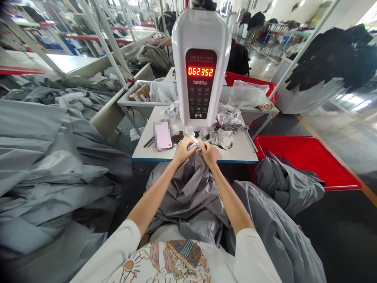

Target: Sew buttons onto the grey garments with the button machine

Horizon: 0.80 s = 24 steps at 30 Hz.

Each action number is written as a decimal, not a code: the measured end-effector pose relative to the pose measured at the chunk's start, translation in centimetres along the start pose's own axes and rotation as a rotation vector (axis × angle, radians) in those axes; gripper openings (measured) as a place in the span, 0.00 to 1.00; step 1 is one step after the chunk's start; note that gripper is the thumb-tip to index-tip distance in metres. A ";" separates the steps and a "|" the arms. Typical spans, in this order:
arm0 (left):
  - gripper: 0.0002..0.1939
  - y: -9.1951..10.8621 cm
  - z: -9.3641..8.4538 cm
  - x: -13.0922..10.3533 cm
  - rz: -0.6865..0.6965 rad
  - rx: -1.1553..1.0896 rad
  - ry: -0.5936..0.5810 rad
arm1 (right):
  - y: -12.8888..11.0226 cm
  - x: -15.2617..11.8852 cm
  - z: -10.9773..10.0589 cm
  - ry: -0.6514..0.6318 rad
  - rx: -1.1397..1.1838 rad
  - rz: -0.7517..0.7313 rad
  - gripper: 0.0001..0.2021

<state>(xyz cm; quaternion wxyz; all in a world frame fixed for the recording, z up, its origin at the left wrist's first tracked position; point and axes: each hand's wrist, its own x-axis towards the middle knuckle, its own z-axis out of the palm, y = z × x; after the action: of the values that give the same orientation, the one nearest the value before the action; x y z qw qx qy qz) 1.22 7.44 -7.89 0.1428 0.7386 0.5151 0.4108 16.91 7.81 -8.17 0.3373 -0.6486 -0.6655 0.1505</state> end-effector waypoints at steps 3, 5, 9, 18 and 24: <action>0.09 0.0 0.0 0.0 -0.002 -0.001 0.004 | 0.0 0.0 0.0 -0.005 0.022 0.008 0.19; 0.09 0.0 0.0 0.0 -0.011 0.002 0.003 | -0.1 0.0 0.0 -0.009 0.030 0.012 0.18; 0.09 0.1 0.1 0.1 -0.014 -0.004 0.006 | 0.0 0.1 0.1 0.001 0.023 0.006 0.18; 0.08 0.0 0.1 0.1 -0.013 -0.032 0.023 | 0.2 0.1 0.5 0.044 0.016 -0.031 0.19; 0.08 0.3 -0.1 0.1 -0.032 -0.034 0.012 | 0.0 0.0 0.4 0.047 0.000 -0.006 0.19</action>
<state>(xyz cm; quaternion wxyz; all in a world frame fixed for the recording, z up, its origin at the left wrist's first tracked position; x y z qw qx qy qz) 1.33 7.35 -7.61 0.1585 0.7253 0.5206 0.4217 16.68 7.90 -8.47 0.3534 -0.6498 -0.6594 0.1343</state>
